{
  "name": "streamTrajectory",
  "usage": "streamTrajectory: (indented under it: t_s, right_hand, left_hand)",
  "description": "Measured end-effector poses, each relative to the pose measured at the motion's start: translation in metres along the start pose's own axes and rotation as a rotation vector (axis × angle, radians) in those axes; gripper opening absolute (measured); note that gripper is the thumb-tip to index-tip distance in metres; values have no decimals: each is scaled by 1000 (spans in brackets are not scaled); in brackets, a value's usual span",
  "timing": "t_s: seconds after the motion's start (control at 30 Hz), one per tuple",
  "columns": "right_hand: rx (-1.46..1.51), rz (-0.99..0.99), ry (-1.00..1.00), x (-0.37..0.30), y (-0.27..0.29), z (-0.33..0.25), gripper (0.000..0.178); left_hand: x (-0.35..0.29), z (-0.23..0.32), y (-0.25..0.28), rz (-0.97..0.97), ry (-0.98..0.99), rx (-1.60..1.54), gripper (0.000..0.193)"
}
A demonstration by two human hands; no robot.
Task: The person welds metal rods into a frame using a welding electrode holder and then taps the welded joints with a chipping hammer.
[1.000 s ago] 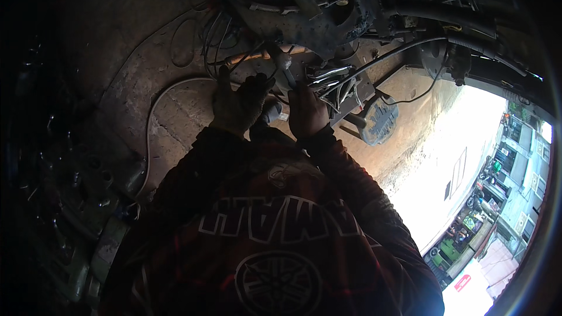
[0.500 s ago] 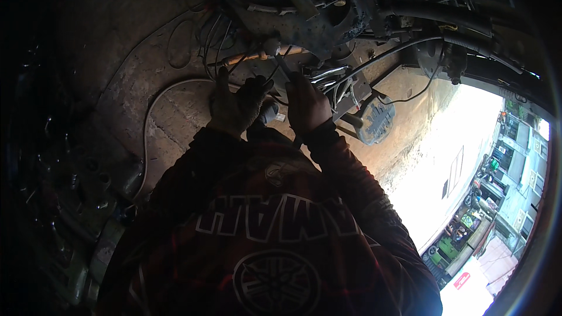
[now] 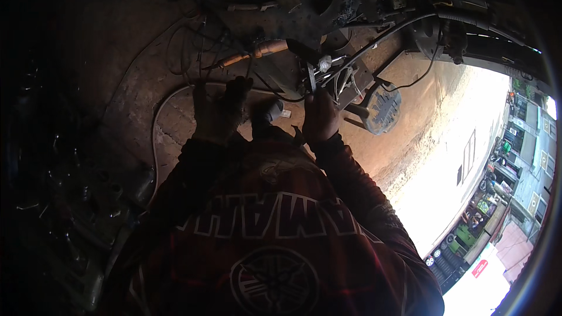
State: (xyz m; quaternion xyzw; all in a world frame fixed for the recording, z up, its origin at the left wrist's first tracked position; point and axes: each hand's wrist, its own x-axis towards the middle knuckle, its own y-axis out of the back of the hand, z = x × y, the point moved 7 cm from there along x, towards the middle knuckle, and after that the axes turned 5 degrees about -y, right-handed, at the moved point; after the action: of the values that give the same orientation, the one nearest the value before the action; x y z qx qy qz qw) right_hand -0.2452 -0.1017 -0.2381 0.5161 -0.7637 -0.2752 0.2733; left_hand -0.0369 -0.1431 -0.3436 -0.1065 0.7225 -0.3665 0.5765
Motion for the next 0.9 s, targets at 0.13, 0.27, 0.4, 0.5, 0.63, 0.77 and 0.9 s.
streamTrajectory:
  t_s: [0.13,0.27,0.4,0.5,0.63,0.77,0.9]
  right_hand:
    - [23,-11,91,3,-5,-12,18]
    - [10,-143,71,10,-12,-21,23]
    - [-30,-161,237,17,-20,-47,22]
    - [-27,-185,257,19,-28,-51,21]
    - [-257,-228,426,15,-40,-41,20]
    - [-128,-84,243,7,-22,-32,19]
    - [-19,-125,60,11,-20,-28,23]
  left_hand:
    - [12,15,-9,8,-5,-178,92]
    - [21,12,-13,39,50,-234,92]
    - [17,3,-15,48,107,-235,91]
    - [21,0,-13,11,113,-191,90]
    - [21,-2,-21,-85,111,-246,83]
    - [23,3,-20,-104,144,-273,83]
    - [23,4,-19,-45,128,-303,82]
